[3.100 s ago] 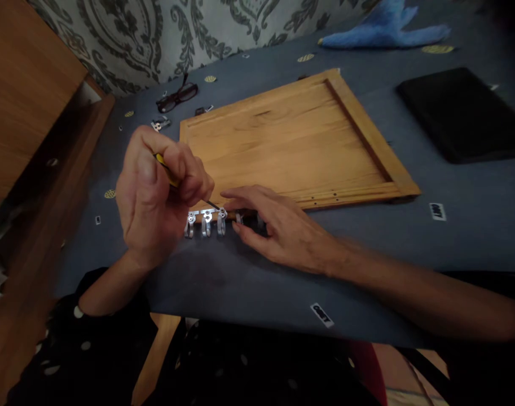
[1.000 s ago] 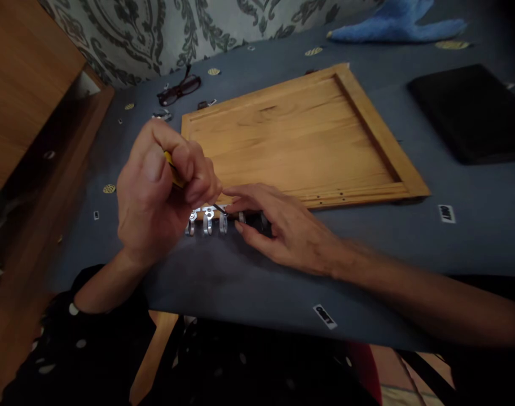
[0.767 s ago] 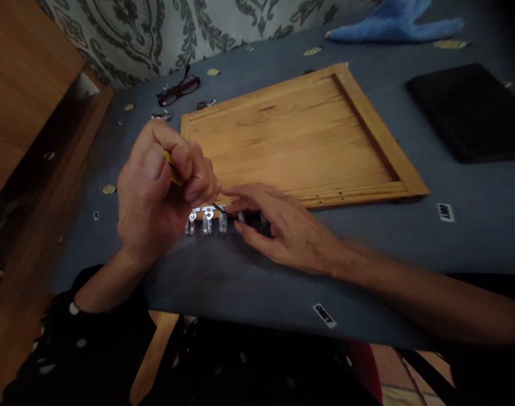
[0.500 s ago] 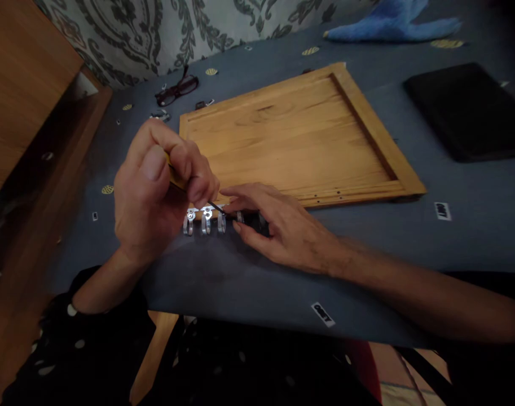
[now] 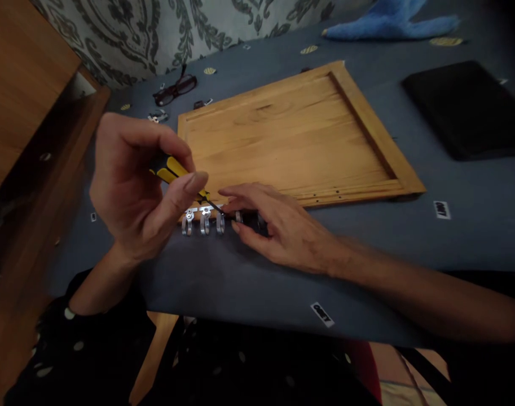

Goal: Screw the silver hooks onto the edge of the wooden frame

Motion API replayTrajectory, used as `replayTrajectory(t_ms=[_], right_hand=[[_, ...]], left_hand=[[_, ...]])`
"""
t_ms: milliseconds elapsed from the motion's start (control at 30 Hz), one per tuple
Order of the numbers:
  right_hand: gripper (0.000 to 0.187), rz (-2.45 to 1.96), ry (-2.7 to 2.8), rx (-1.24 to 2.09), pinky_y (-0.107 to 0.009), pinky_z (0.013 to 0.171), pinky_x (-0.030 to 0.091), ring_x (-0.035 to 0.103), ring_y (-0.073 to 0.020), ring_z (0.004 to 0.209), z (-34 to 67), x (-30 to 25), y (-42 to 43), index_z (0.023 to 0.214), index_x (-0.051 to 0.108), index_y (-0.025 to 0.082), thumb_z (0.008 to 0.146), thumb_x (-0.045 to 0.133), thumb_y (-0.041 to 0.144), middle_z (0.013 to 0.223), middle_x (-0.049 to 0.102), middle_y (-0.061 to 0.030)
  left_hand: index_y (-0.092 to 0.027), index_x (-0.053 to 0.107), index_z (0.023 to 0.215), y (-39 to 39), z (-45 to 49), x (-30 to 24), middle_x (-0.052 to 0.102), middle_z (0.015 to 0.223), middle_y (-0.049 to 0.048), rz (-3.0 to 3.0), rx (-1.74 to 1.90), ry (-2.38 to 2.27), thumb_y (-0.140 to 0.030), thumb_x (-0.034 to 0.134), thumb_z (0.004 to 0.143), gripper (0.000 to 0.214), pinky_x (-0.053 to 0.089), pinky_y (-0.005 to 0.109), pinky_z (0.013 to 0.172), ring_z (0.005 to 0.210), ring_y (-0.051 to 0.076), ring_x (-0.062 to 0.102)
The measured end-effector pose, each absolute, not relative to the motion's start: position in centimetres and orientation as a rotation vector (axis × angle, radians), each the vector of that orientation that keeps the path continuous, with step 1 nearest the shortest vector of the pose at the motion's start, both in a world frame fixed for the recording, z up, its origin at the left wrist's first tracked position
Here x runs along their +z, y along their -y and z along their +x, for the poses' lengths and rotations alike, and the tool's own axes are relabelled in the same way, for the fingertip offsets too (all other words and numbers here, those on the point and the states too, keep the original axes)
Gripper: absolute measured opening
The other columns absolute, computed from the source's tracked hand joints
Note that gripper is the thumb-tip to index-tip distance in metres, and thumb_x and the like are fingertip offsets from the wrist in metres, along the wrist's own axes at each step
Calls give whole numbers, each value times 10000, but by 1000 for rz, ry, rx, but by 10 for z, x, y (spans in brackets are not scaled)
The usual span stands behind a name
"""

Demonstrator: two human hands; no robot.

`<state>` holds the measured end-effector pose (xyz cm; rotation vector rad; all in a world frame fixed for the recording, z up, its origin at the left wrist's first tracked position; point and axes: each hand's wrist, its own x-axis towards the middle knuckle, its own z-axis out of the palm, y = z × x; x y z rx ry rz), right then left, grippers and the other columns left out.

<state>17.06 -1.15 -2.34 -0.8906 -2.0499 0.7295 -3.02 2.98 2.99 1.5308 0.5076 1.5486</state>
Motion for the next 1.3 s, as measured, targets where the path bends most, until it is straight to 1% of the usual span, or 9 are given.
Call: replayTrajectory(t_ms=[67, 133, 400, 567, 767, 933, 1100, 1200, 1300], right_hand=[[433, -884, 2052, 728, -422, 948, 505, 634, -236, 1102, 171, -24, 11, 1300, 484, 153, 875, 569, 155, 1102, 727, -78], [429, -887, 2057, 739, -427, 942, 510, 637, -235, 1101, 171, -24, 11, 1305, 481, 160, 884, 562, 171, 1108, 726, -77], [421, -906, 2046, 758, -434, 972, 496, 645, -235, 1082, 170, -21, 12, 1294, 487, 147, 881, 565, 176, 1099, 733, -75], [425, -934, 2036, 779, -406, 919, 523, 653, -224, 1074, 170, -21, 12, 1296, 481, 158, 879, 558, 179, 1121, 718, -84], [436, -917, 2034, 749, -393, 903, 529, 651, -224, 1066, 170, -23, 11, 1304, 488, 135, 879, 558, 194, 1126, 701, -103], [427, -925, 2036, 755, -396, 907, 525, 653, -227, 1063, 170, -22, 11, 1296, 490, 162, 875, 556, 186, 1107, 711, -82], [426, -934, 2034, 759, -404, 903, 530, 652, -234, 1064, 170, -21, 11, 1288, 495, 163, 866, 553, 175, 1105, 710, -89], [422, -935, 2036, 760, -411, 914, 528, 652, -231, 1052, 169, -21, 10, 1286, 494, 172, 869, 560, 180, 1103, 710, -88], [425, -911, 2040, 757, -416, 925, 522, 651, -231, 1053, 169, -22, 10, 1290, 489, 164, 871, 560, 186, 1093, 716, -79]], left_hand=[[-154, 666, 987, -32, -25, 36, 578, 1003, -57, 1947, 1565, -460, 27, 776, 715, 344, 544, 188, 706, 804, 75, 644], [-170, 658, 1050, -32, -21, 39, 550, 1043, -57, 2137, 1591, -434, 47, 784, 690, 438, 565, 209, 691, 798, 78, 650], [-143, 637, 1039, -26, -17, 39, 521, 1035, -16, 2048, 1621, -576, -52, 706, 806, 259, 612, 251, 687, 838, 155, 710], [-142, 624, 1079, -29, -20, 36, 565, 1033, -4, 2112, 1593, -505, -95, 715, 817, 281, 582, 320, 776, 862, 171, 681], [-205, 674, 1047, -31, -26, 36, 595, 1012, -26, 2166, 1638, -636, -45, 860, 633, 480, 507, 277, 805, 919, 151, 601], [-186, 653, 1119, -30, -21, 39, 561, 1065, -27, 2116, 1586, -500, -16, 783, 723, 450, 504, 257, 732, 864, 120, 605], [-145, 654, 1063, -28, -13, 38, 590, 995, 3, 2006, 1584, -530, -82, 723, 823, 258, 539, 263, 709, 830, 137, 663], [-184, 671, 1066, -26, -10, 37, 569, 985, 3, 2022, 1613, -573, -116, 703, 845, 234, 552, 269, 738, 842, 131, 638], [-257, 686, 1080, -24, -10, 37, 528, 1027, -11, 2074, 1604, -661, -143, 752, 798, 312, 518, 180, 635, 866, 97, 576]])
